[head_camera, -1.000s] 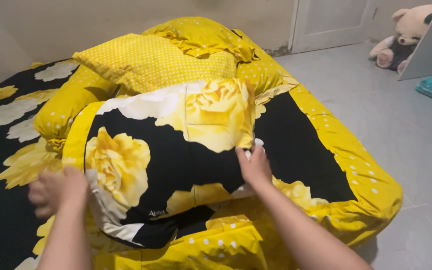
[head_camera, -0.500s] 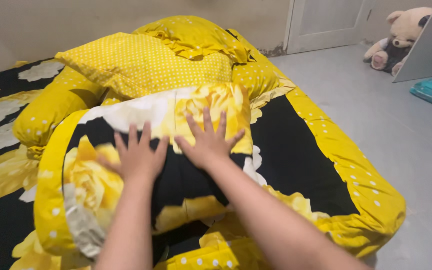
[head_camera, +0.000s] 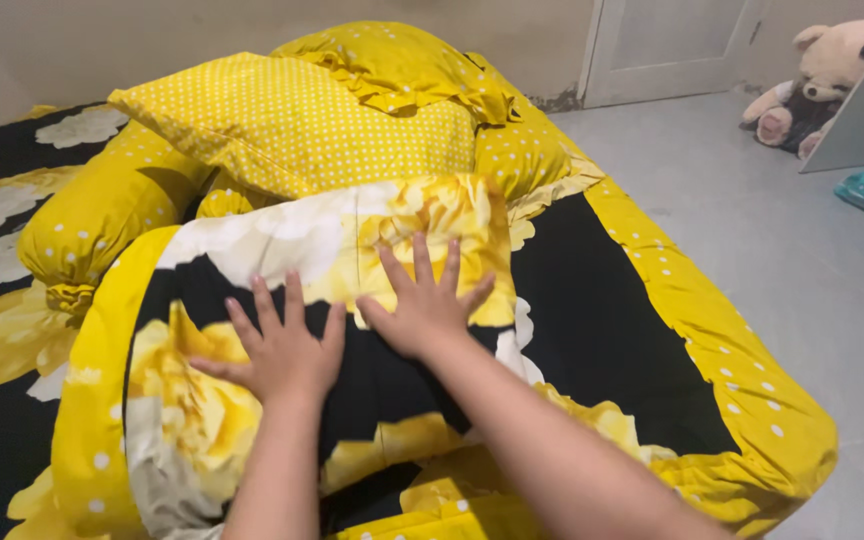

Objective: The person straightens and arranges yellow and black floral bedding and multiple yellow polka-dotted pillows on a bed. They smooth the duvet, reposition and fluff the pillows, and align the bedding edges to tidy the bed surface.

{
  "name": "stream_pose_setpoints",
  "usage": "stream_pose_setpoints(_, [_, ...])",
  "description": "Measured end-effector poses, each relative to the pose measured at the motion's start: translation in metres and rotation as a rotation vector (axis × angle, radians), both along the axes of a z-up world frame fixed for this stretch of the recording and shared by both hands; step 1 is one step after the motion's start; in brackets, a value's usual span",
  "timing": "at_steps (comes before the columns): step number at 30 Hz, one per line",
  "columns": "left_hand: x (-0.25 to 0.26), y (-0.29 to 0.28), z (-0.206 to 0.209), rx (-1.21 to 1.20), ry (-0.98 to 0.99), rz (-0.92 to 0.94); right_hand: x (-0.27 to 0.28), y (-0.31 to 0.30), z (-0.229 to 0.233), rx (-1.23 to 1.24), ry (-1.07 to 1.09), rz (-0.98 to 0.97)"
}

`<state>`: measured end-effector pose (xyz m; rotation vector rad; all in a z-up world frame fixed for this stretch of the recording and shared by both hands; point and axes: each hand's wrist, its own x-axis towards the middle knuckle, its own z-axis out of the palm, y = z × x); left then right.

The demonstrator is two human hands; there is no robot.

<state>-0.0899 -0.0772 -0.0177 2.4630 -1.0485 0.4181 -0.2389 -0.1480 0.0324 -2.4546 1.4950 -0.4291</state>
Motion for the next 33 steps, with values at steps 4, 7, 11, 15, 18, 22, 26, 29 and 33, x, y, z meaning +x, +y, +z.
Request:
stream_pose_setpoints(4, [0.022,-0.016,0.049,0.084,-0.019,-0.005,0.020,-0.036,0.049,0.002,-0.038,-0.020])
stream_pose_setpoints(7, [0.045,-0.045,0.080,0.117,-0.039,-0.043,0.030,-0.058,0.061,0.060,-0.082,-0.080])
stream_pose_setpoints(11, [0.088,-0.083,0.090,0.204,0.026,-0.097,0.041,-0.075,0.037,0.032,-0.046,-0.006])
stream_pose_setpoints(15, [0.116,-0.096,0.051,0.374,0.101,-0.017,0.055,-0.099,0.009,0.130,-0.041,0.055])
stream_pose_setpoints(18, [0.126,-0.104,0.015,0.370,0.094,0.031,0.067,-0.122,-0.003,0.216,0.002,0.080])
stream_pose_setpoints(22, [0.145,-0.125,-0.002,0.421,0.127,0.079,0.084,-0.142,-0.012,0.290,0.003,0.104])
stream_pose_setpoints(26, [0.151,-0.128,-0.010,0.396,0.200,0.144,0.087,-0.148,-0.017,0.287,-0.019,0.126])
stream_pose_setpoints(29, [0.147,-0.118,-0.017,0.334,0.234,0.174,0.084,-0.143,-0.019,0.277,-0.010,0.136])
stream_pose_setpoints(33, [0.138,-0.100,-0.025,0.297,0.243,0.194,0.079,-0.132,-0.021,0.248,0.000,0.164])
